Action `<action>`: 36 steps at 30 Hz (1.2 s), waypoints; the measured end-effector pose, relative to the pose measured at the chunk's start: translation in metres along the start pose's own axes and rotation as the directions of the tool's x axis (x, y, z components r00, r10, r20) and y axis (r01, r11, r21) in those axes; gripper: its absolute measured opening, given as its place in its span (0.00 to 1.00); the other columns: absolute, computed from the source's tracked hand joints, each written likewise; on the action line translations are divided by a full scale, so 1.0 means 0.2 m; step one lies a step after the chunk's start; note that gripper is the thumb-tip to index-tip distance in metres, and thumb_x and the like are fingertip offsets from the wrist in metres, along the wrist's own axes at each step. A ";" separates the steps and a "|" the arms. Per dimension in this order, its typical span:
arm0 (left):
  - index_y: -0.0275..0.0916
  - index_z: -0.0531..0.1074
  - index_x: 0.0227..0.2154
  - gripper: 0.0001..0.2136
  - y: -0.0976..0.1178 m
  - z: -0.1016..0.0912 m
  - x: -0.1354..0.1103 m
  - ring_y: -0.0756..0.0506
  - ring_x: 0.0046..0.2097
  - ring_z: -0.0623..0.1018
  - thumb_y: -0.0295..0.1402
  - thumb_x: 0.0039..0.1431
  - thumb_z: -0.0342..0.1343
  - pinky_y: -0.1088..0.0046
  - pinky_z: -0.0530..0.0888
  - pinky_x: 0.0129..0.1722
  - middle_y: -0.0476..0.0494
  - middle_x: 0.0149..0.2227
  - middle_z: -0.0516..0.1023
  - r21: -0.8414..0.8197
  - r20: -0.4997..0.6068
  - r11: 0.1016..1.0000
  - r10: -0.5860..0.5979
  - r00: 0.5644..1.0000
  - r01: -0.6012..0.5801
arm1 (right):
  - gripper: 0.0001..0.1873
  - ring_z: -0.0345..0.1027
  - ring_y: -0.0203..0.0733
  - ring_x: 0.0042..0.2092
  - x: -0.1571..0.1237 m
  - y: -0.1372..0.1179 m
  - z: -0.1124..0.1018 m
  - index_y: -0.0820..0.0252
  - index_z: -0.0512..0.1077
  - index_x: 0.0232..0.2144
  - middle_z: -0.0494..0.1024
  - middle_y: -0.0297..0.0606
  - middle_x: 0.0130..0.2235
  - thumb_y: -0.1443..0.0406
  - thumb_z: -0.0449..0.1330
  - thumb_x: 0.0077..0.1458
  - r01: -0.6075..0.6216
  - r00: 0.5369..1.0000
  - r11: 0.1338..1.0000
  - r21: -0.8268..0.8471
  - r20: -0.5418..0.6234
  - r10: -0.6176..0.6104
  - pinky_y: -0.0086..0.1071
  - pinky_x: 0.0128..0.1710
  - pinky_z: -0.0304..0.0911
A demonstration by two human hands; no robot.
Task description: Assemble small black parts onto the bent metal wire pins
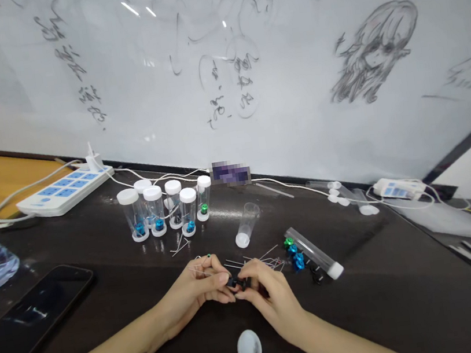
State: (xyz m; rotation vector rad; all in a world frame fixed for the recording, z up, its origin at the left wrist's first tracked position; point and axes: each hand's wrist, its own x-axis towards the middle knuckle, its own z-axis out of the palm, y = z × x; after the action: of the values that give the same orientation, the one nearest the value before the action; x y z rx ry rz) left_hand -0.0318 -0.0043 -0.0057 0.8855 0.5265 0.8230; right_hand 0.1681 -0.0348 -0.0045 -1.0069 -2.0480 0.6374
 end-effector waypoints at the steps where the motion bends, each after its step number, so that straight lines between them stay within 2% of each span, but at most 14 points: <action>1: 0.34 0.70 0.28 0.06 0.00 0.00 0.00 0.49 0.29 0.81 0.29 0.55 0.62 0.80 0.77 0.30 0.41 0.28 0.82 -0.002 -0.006 1.000 0.003 1.000 -0.003 | 0.08 0.62 0.34 0.27 0.00 0.00 0.00 0.56 0.66 0.42 0.70 0.33 0.35 0.65 0.59 0.59 -0.024 1.000 1.000 0.013 0.003 0.024 0.28 0.29 0.58; 3: 0.34 0.70 0.28 0.06 0.00 0.00 0.00 0.50 0.28 0.81 0.29 0.54 0.62 0.80 0.77 0.29 0.42 0.29 0.82 -0.009 -0.014 1.000 0.006 1.000 -0.007 | 0.08 0.61 0.34 0.26 0.00 -0.01 -0.01 0.56 0.65 0.42 0.69 0.31 0.31 0.63 0.58 0.60 -0.069 0.997 0.997 0.028 0.018 0.069 0.27 0.28 0.57; 5: 0.34 0.70 0.28 0.06 0.00 0.01 0.00 0.50 0.28 0.81 0.29 0.54 0.62 0.80 0.77 0.29 0.43 0.27 0.81 -0.017 -0.016 1.000 0.007 1.000 -0.007 | 0.06 0.61 0.35 0.26 0.01 -0.01 -0.01 0.57 0.66 0.36 0.67 0.29 0.27 0.61 0.53 0.63 -0.089 0.995 0.996 0.004 0.041 0.089 0.28 0.28 0.56; 8: 0.34 0.70 0.28 0.06 0.00 0.00 0.00 0.50 0.28 0.81 0.28 0.54 0.62 0.81 0.76 0.29 0.45 0.25 0.80 -0.015 -0.018 1.000 0.005 1.000 -0.005 | 0.11 0.60 0.35 0.27 0.01 -0.02 -0.01 0.58 0.65 0.30 0.66 0.29 0.26 0.62 0.52 0.64 -0.098 0.994 0.993 -0.063 0.049 0.101 0.28 0.29 0.55; 11: 0.34 0.70 0.28 0.07 0.01 0.00 0.00 0.51 0.28 0.80 0.29 0.54 0.62 0.81 0.76 0.30 0.44 0.27 0.80 -0.011 -0.027 1.000 0.008 1.000 -0.008 | 0.02 0.60 0.34 0.27 0.01 -0.02 0.00 0.57 0.65 0.36 0.69 0.31 0.33 0.65 0.55 0.62 -0.085 0.996 0.996 -0.039 0.018 0.086 0.27 0.28 0.56; 13: 0.34 0.70 0.28 0.07 0.01 0.00 0.00 0.50 0.29 0.80 0.30 0.54 0.63 0.80 0.76 0.30 0.43 0.28 0.81 -0.009 -0.028 1.000 0.009 1.000 -0.010 | 0.02 0.61 0.33 0.28 0.01 -0.02 0.00 0.57 0.65 0.38 0.70 0.33 0.36 0.66 0.56 0.61 -0.061 0.998 0.998 -0.011 0.003 0.061 0.27 0.29 0.57; 15: 0.34 0.70 0.28 0.07 0.01 0.00 0.00 0.50 0.29 0.80 0.30 0.53 0.63 0.80 0.76 0.30 0.44 0.27 0.80 -0.005 -0.031 1.000 0.009 0.999 -0.009 | 0.02 0.61 0.33 0.28 0.01 -0.02 0.00 0.58 0.66 0.36 0.70 0.32 0.34 0.65 0.56 0.61 -0.066 0.998 0.998 -0.021 0.008 0.066 0.27 0.29 0.57; 19: 0.35 0.70 0.29 0.07 0.00 0.00 -0.01 0.49 0.28 0.81 0.30 0.53 0.64 0.79 0.77 0.29 0.46 0.23 0.79 0.004 -0.023 1.000 0.002 1.000 -0.002 | 0.10 0.59 0.34 0.26 0.01 -0.02 -0.01 0.58 0.65 0.29 0.65 0.29 0.24 0.63 0.53 0.63 -0.099 0.993 0.992 -0.082 0.062 0.104 0.28 0.28 0.55; 22: 0.34 0.70 0.28 0.07 0.00 0.00 0.00 0.49 0.29 0.81 0.29 0.53 0.63 0.80 0.77 0.30 0.45 0.25 0.80 -0.001 -0.034 1.000 0.009 0.999 -0.009 | 0.03 0.60 0.35 0.27 0.01 -0.02 0.00 0.58 0.66 0.35 0.69 0.32 0.31 0.65 0.54 0.63 -0.064 0.997 0.996 -0.063 0.035 0.067 0.28 0.29 0.56; 25: 0.34 0.70 0.28 0.07 0.00 0.00 0.00 0.50 0.29 0.80 0.29 0.53 0.63 0.79 0.77 0.30 0.43 0.28 0.81 -0.004 -0.040 1.000 0.014 0.999 -0.014 | 0.03 0.61 0.35 0.29 0.01 -0.01 0.00 0.57 0.65 0.40 0.70 0.36 0.38 0.67 0.54 0.62 -0.023 1.000 1.000 -0.021 0.006 0.023 0.28 0.30 0.58; 27: 0.34 0.70 0.28 0.07 0.00 0.00 0.00 0.50 0.29 0.80 0.29 0.53 0.63 0.79 0.77 0.30 0.44 0.27 0.80 -0.001 -0.032 1.000 0.007 0.999 -0.007 | 0.01 0.61 0.35 0.28 0.01 -0.01 0.00 0.57 0.65 0.37 0.70 0.34 0.34 0.66 0.55 0.62 -0.043 0.999 0.999 -0.024 0.024 0.043 0.28 0.29 0.57; 31: 0.35 0.70 0.28 0.07 0.00 0.00 0.00 0.49 0.28 0.81 0.29 0.53 0.63 0.79 0.77 0.30 0.46 0.24 0.79 -0.006 -0.022 1.000 0.001 1.000 -0.001 | 0.07 0.58 0.34 0.26 0.01 -0.01 -0.01 0.58 0.64 0.31 0.64 0.28 0.25 0.64 0.55 0.62 -0.078 0.995 0.994 -0.074 0.061 0.083 0.28 0.27 0.54; 34: 0.34 0.71 0.28 0.07 0.00 0.00 0.00 0.49 0.29 0.81 0.29 0.52 0.64 0.79 0.77 0.30 0.46 0.25 0.80 -0.009 -0.038 1.000 0.004 0.999 -0.005 | 0.01 0.60 0.35 0.28 0.01 -0.01 0.00 0.57 0.65 0.37 0.68 0.33 0.32 0.66 0.54 0.62 -0.023 0.999 0.996 -0.081 0.027 0.026 0.28 0.29 0.56; 36: 0.34 0.71 0.28 0.07 0.00 0.00 0.00 0.49 0.29 0.81 0.29 0.52 0.64 0.79 0.77 0.30 0.45 0.25 0.80 -0.006 -0.042 1.000 0.004 0.999 -0.004 | 0.02 0.61 0.35 0.29 0.01 -0.01 0.00 0.57 0.65 0.39 0.69 0.35 0.36 0.67 0.53 0.62 0.000 1.000 0.997 -0.077 0.013 0.001 0.29 0.30 0.57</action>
State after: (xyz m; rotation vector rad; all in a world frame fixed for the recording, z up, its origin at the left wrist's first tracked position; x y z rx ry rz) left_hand -0.0326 -0.0046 -0.0048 0.8651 0.5587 0.8484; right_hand 0.1668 -0.0346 -0.0037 -1.0501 -2.0977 0.5705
